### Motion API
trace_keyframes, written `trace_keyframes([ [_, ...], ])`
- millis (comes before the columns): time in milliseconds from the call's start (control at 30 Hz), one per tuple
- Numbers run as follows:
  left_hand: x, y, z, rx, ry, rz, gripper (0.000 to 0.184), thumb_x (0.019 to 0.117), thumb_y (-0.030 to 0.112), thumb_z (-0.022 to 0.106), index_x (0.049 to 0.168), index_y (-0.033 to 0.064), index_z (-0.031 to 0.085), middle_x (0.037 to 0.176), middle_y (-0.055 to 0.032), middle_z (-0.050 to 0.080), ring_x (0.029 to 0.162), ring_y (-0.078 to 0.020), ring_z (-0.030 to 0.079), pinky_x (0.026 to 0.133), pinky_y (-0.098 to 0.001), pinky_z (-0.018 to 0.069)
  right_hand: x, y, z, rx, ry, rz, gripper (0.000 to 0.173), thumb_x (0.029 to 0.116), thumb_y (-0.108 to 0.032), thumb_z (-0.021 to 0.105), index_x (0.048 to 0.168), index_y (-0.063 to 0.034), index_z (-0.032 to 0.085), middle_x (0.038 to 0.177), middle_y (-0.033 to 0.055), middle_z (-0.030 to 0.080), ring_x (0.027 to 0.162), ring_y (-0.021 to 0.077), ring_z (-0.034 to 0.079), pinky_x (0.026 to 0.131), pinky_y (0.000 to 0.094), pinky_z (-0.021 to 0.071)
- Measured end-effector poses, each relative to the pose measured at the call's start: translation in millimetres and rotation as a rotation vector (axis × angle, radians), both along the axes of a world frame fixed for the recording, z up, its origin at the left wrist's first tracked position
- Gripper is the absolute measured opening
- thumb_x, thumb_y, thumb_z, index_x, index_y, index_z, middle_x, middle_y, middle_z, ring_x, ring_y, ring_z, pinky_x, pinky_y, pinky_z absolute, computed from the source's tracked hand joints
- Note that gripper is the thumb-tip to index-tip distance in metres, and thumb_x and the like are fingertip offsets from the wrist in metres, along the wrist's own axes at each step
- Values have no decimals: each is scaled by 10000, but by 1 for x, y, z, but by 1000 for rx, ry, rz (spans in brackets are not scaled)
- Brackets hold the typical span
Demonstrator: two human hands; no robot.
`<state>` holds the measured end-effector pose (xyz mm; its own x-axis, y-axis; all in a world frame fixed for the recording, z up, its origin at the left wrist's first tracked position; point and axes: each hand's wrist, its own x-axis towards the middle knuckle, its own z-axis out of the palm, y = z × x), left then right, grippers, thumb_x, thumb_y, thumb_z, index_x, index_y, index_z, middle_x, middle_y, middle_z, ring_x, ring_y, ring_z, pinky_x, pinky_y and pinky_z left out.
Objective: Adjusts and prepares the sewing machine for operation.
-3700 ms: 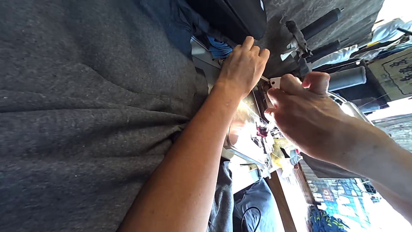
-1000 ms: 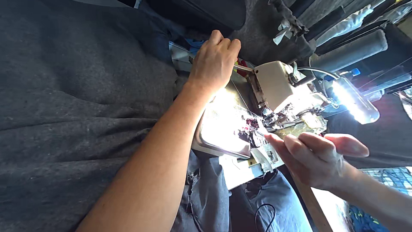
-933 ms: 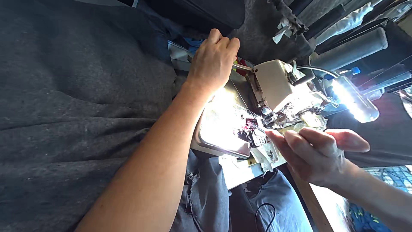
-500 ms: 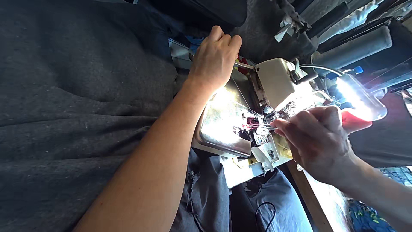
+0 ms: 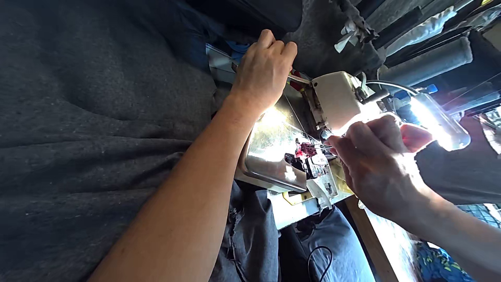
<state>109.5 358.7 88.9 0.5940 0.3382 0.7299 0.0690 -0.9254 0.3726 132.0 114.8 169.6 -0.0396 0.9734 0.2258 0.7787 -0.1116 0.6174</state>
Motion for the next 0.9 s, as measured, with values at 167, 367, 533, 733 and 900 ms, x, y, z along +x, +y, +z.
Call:
trace_keyframes([
  [167, -1, 0, 1, -9, 12, -8, 150, 1040, 92, 537, 1040, -18, 639, 977, -195, 671, 1119, -418, 607, 944, -469, 490, -6, 4, 10, -66, 78, -29, 215, 950, -56, 542, 889, -70, 748, 812, 79, 546, 828, 286, 524, 746, 437, 372],
  [367, -1, 0, 0, 0, 9, 0, 144, 1039, 88, 535, 1039, -16, 635, 967, -192, 670, 1113, -413, 609, 955, -465, 484, -5, 8, 7, -70, 16, -64, 182, 938, -38, 539, 841, -70, 690, 865, 101, 559, 873, 315, 527, 759, 499, 336],
  [533, -1, 0, 0, -16, 0, -5, 169, 1048, 103, 523, 1032, -20, 638, 972, -195, 670, 1109, -412, 610, 927, -467, 495, -5, 10, 15, -86, 127, -16, 229, 956, -80, 539, 884, -90, 757, 821, 67, 539, 860, 292, 517, 772, 467, 355],
  [733, -1, -1, 1, -4, 6, 4, 163, 1046, 100, 525, 1046, -14, 643, 976, -184, 673, 1111, -399, 612, 954, -449, 485, -8, 19, 19, -106, 2, -35, 231, 953, -55, 522, 897, -79, 745, 889, 122, 559, 952, 371, 528, 797, 554, 332],
  [900, -2, 0, 1, -5, 22, 12, 173, 1045, 121, 538, 1069, -7, 652, 982, -175, 678, 1108, -385, 619, 933, -438, 496, -16, 29, 23, -214, -102, -39, 212, 939, -14, 514, 849, -68, 698, 871, 152, 547, 964, 412, 533, 828, 587, 331],
])
